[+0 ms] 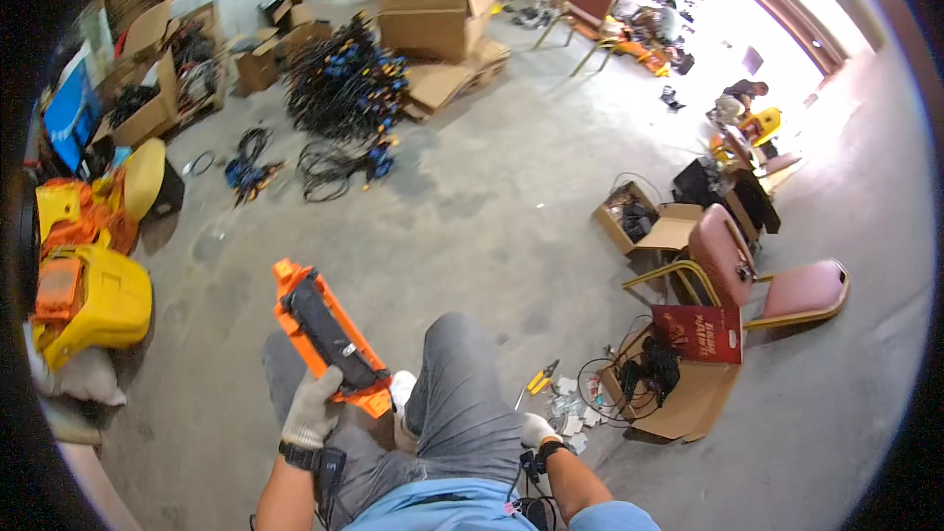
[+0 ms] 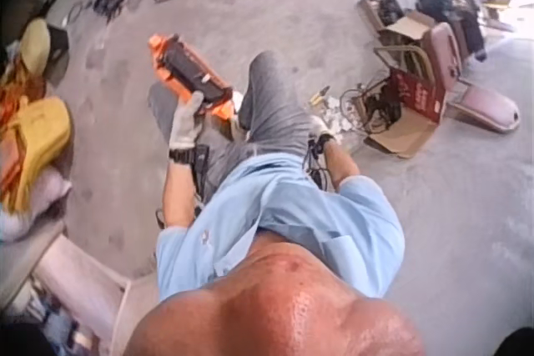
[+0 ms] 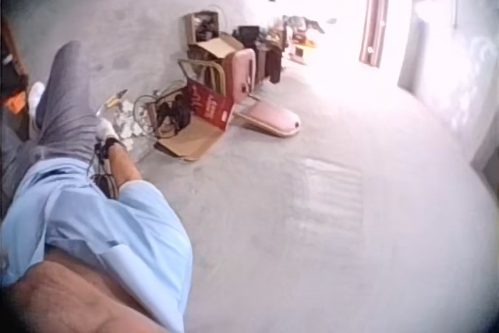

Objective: The person disassembles a toner cartridge by removing screws with a screwdriver, pulling the black casing away from the orange frame, and detaching internal components. After separating the parts, they continue to unscrew and pry apart the internal housing.

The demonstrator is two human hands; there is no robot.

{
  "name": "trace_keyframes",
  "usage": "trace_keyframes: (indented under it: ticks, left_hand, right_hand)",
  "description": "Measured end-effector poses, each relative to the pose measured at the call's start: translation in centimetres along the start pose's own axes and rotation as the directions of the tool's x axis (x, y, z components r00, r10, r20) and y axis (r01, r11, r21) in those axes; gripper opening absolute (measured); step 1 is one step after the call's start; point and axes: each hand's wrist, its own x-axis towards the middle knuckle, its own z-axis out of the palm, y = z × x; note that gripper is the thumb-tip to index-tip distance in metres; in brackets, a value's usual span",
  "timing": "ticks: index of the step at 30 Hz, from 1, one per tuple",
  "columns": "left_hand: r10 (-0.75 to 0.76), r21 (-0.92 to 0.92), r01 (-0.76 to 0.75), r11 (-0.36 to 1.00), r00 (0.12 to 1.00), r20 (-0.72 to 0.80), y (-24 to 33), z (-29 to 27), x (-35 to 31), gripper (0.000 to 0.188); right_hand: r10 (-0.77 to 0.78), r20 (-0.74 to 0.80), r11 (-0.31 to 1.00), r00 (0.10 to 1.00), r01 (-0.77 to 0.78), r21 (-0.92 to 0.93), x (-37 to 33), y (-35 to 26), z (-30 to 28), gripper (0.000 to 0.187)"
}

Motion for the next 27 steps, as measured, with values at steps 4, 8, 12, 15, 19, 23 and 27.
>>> trace_keyframes:
  ticks: [4,8,12,15,19,23,27]
  left_hand:
    - [0.049,-0.018,-0.049,0.999,0.999,-0.012,-0.2,-0.6,-0.5,0.058]
    - [0.032,-0.057,-0.031,0.998,0.999,0.026,-0.5,1.2,1.4,0.06]
    - [0.038,-0.072,-0.033,0.997,0.997,0.062,-0.9,1.3,2.4,0.061]
    - [0.028,-0.046,-0.026,0.999,0.999,0.043,-1.1,-0.1,1.8,0.058]
    - [0.03,-0.047,-0.029,0.998,0.999,0.032,-0.7,0.0,1.1,0.057]
    - [0.033,-0.055,-0.031,0.998,0.999,0.023,-0.5,0.3,0.8,0.056]
    - [0.007,-0.077,-0.002,0.997,0.998,0.06,-0.8,1.2,2.0,0.056]
  right_hand:
    - [-0.097,0.005,0.983,0.995,0.097,-0.156,-0.5,-4.2,-5.3,0.029]
    - [-0.061,0.023,0.963,0.998,0.065,-0.263,-0.9,2.7,-0.9,0.028]
    - [0.059,0.153,0.94,0.987,-0.003,-0.341,-0.5,6.5,1.2,0.047]
    - [-0.061,0.006,0.967,0.998,0.061,-0.246,-0.1,3.3,0.1,0.029]
    - [0.039,0.105,0.994,0.994,-0.028,-0.107,0.2,0.8,-1.7,0.048]
    - [-0.072,0.042,0.978,0.996,0.079,-0.193,0.3,1.9,-0.4,0.04]
    - [-0.07,-0.06,0.968,0.996,0.053,-0.245,-0.4,7.4,3.4,0.031]
